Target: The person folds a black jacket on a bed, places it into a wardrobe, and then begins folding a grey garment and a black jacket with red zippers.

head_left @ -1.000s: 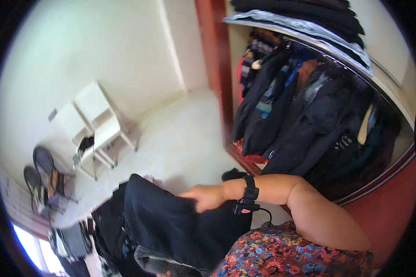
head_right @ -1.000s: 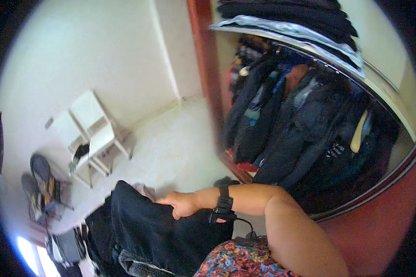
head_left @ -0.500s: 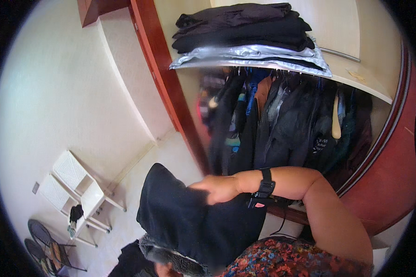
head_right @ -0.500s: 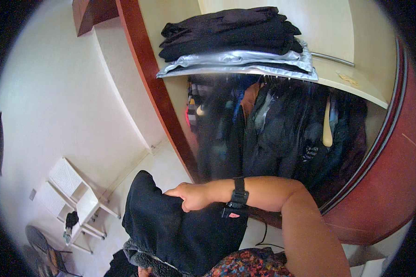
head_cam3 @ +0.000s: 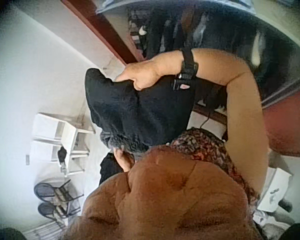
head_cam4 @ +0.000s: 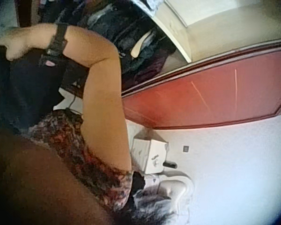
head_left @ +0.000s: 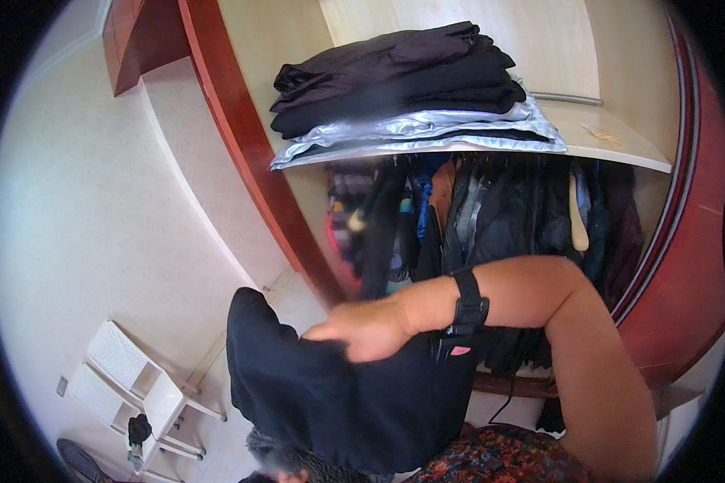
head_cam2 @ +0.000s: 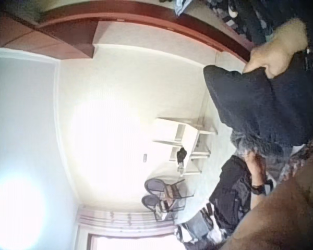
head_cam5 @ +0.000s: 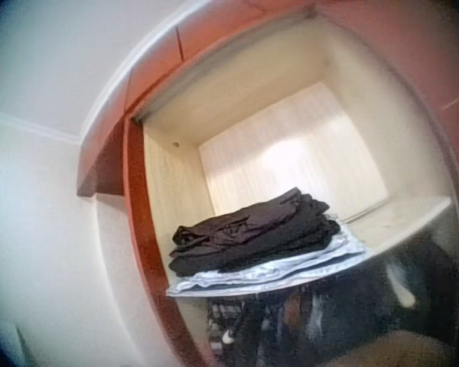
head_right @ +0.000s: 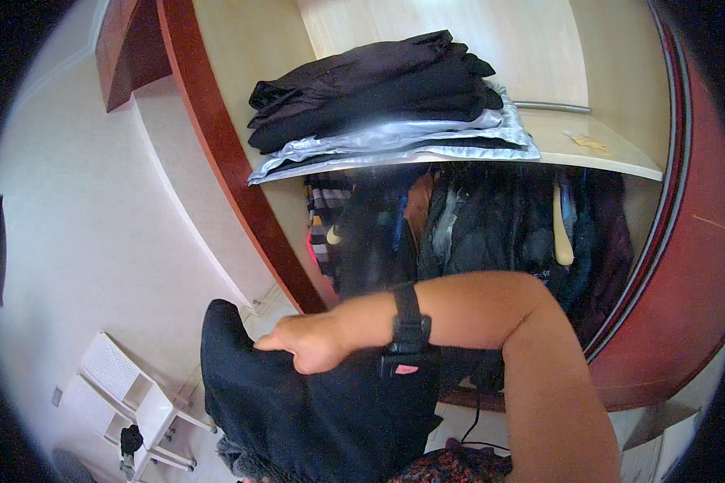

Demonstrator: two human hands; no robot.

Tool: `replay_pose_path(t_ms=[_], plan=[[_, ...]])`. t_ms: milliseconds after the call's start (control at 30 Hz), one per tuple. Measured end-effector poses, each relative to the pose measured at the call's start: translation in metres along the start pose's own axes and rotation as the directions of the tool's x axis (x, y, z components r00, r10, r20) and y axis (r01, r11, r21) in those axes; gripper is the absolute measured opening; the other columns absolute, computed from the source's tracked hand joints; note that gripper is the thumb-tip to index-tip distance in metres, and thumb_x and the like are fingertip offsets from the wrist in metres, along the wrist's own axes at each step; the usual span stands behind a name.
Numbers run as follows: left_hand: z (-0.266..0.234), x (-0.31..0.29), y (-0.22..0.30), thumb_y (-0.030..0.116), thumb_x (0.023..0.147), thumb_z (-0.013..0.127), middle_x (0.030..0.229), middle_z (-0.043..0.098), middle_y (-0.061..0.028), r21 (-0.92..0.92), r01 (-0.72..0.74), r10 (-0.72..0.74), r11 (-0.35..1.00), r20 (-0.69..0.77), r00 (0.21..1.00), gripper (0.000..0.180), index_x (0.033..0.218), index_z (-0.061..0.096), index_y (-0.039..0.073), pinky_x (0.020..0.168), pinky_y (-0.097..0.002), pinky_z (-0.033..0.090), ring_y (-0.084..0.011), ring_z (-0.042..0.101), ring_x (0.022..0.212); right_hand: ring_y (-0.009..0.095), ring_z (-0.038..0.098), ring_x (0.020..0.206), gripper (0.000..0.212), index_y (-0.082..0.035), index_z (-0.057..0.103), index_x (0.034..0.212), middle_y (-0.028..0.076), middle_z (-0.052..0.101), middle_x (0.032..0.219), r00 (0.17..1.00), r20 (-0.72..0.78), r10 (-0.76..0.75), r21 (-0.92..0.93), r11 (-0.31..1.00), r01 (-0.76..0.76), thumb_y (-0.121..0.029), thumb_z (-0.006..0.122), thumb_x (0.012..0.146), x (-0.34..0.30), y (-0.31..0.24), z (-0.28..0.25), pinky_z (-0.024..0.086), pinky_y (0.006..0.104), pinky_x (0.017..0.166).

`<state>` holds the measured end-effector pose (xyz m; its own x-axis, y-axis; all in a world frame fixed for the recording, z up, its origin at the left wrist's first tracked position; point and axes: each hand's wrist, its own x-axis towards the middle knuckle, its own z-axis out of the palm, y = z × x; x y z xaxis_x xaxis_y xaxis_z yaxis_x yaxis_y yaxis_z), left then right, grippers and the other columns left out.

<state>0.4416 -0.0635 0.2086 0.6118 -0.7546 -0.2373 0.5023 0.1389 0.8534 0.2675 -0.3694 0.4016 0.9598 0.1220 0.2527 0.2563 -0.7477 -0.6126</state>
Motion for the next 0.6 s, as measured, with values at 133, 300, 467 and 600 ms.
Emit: replay_pose_path(t_ms=[133, 300, 467, 600], plan=[[0.061, 0.022, 0.018, 0.021, 0.072, 0.062, 0.117, 0.054, -0.0107, -0.055, -0.178, 0.18, 0.983, 0.028, 0.983, 0.05, 0.117, 0.049, 0.004, 0.091, -0.0373, 0.041, -0.0261, 0.05, 0.107, 0.03, 0.062, 0.089, 0.045, 0.003, 0.053, 0.109, 0.022, 0.063, 0.095, 0.998, -0.025, -0.066, -0.106, 0.992, 0.063, 0.007, 0.052, 0.065, 0.008, 0.001, -0.062, 0.047, 0.0359, 0.079], [0.128, 0.057, 0.047, 0.02, 0.078, 0.056, 0.121, 0.053, -0.0144, -0.137, -0.329, 0.333, 0.934, 0.009, 0.943, 0.047, 0.12, 0.047, 0.002, 0.093, -0.0442, 0.041, -0.03, 0.05, 0.11, 0.022, 0.061, 0.082, 0.037, 0.004, 0.058, 0.1, 0.016, 0.065, 0.088, 0.995, -0.087, 0.043, -0.313, 0.947, -0.068, 0.007, 0.057, 0.063, 0.013, -0.037, -0.169, 0.048, 0.0325, 0.074], [0.186, 0.088, 0.084, 0.017, 0.082, 0.05, 0.123, 0.052, -0.0159, -0.25, -0.35, 0.38, 0.903, 0.084, 0.921, 0.045, 0.124, 0.046, 0.001, 0.093, -0.0464, 0.042, -0.0317, 0.051, 0.11, 0.021, 0.062, 0.083, 0.043, 0.002, 0.058, 0.108, 0.016, 0.065, 0.093, 0.943, -0.228, 0.241, -0.319, 0.897, -0.306, 0.005, 0.059, 0.065, -0.008, -0.073, -0.223, 0.049, 0.0316, 0.073], [0.197, 0.109, 0.09, 0.017, 0.085, 0.048, 0.122, 0.053, -0.0172, -0.247, -0.386, 0.426, 0.889, 0.133, 0.895, 0.043, 0.124, 0.044, 0.0, 0.094, -0.048, 0.042, -0.0339, 0.052, 0.108, 0.021, 0.062, 0.082, 0.048, 0.002, 0.055, 0.113, 0.017, 0.065, 0.097, 0.958, -0.238, 0.161, -0.385, 0.89, -0.245, 0.007, 0.058, 0.066, -0.02, -0.057, -0.225, 0.048, 0.031, 0.076]])
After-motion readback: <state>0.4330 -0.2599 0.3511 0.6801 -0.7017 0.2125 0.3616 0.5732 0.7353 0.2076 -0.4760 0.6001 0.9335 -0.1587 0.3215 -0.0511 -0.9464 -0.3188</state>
